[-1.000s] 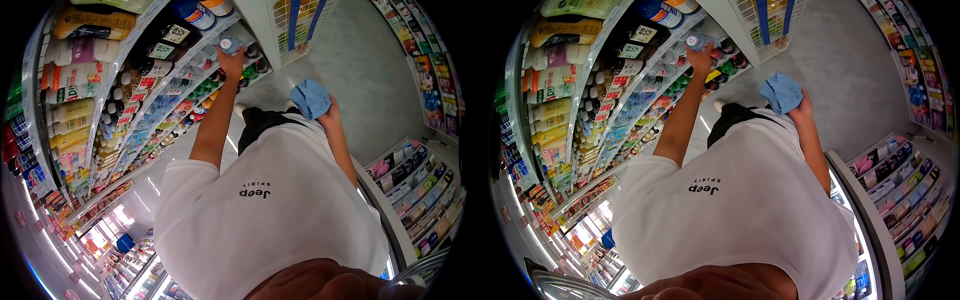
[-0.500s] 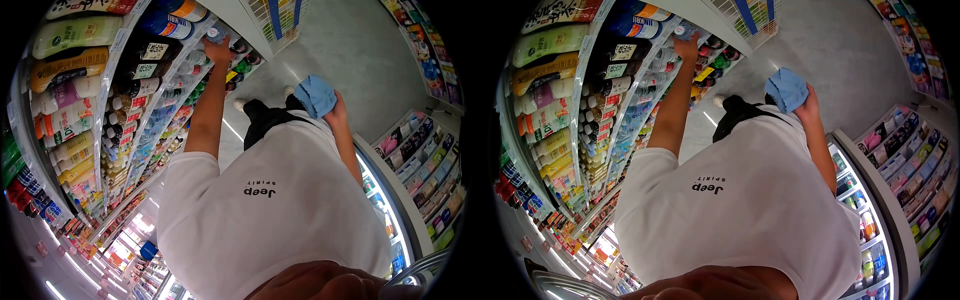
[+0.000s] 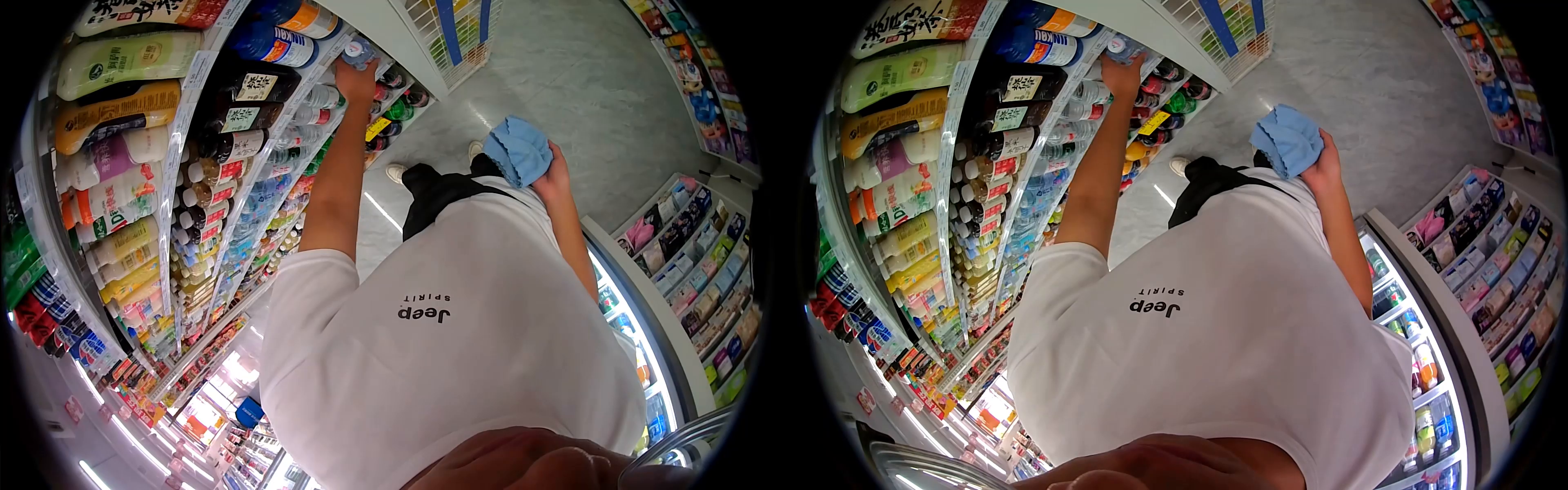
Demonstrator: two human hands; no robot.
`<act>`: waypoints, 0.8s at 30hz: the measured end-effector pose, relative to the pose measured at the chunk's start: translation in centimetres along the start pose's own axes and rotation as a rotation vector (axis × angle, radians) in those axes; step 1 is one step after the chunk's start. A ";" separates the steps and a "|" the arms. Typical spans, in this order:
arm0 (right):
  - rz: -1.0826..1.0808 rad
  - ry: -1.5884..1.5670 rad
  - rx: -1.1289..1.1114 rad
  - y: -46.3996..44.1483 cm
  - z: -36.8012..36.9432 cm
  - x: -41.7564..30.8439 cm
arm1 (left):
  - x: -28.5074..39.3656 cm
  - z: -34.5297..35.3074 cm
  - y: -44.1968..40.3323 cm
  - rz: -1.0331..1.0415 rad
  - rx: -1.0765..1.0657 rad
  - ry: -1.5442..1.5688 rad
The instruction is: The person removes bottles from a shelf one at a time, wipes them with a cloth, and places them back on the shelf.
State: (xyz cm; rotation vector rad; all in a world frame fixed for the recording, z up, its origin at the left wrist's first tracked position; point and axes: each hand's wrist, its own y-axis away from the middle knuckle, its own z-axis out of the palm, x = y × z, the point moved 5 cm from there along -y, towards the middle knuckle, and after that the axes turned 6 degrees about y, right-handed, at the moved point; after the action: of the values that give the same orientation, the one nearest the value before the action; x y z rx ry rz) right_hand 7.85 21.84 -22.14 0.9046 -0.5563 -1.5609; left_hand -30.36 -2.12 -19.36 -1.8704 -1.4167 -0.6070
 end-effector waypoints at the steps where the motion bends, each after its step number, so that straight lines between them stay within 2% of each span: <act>1: -0.001 0.003 0.000 0.0 0.1 0.0 | -0.1 0.1 -0.1 0.012 -0.007 -0.002; 7: 0.004 -0.002 -0.004 -0.5 -0.3 -0.1 | -1.1 0.4 -0.6 0.117 -0.064 0.028; 13: -0.018 0.014 0.037 -0.5 -0.2 -0.2 | 0.3 0.2 -1.2 0.140 -0.194 -0.234; 19: -0.017 0.031 0.012 -0.8 -0.2 -0.2 | -0.9 0.6 -3.1 0.024 -0.284 -0.380; 24: -0.029 0.027 0.007 -1.1 -0.1 -0.3 | -2.3 0.5 -4.2 0.007 -0.245 -0.266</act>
State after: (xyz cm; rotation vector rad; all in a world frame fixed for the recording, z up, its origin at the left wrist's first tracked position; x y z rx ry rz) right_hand 7.28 22.36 -22.94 0.9415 -0.5318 -1.5714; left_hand -35.04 -2.51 -20.26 -2.2160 -1.5595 -0.5647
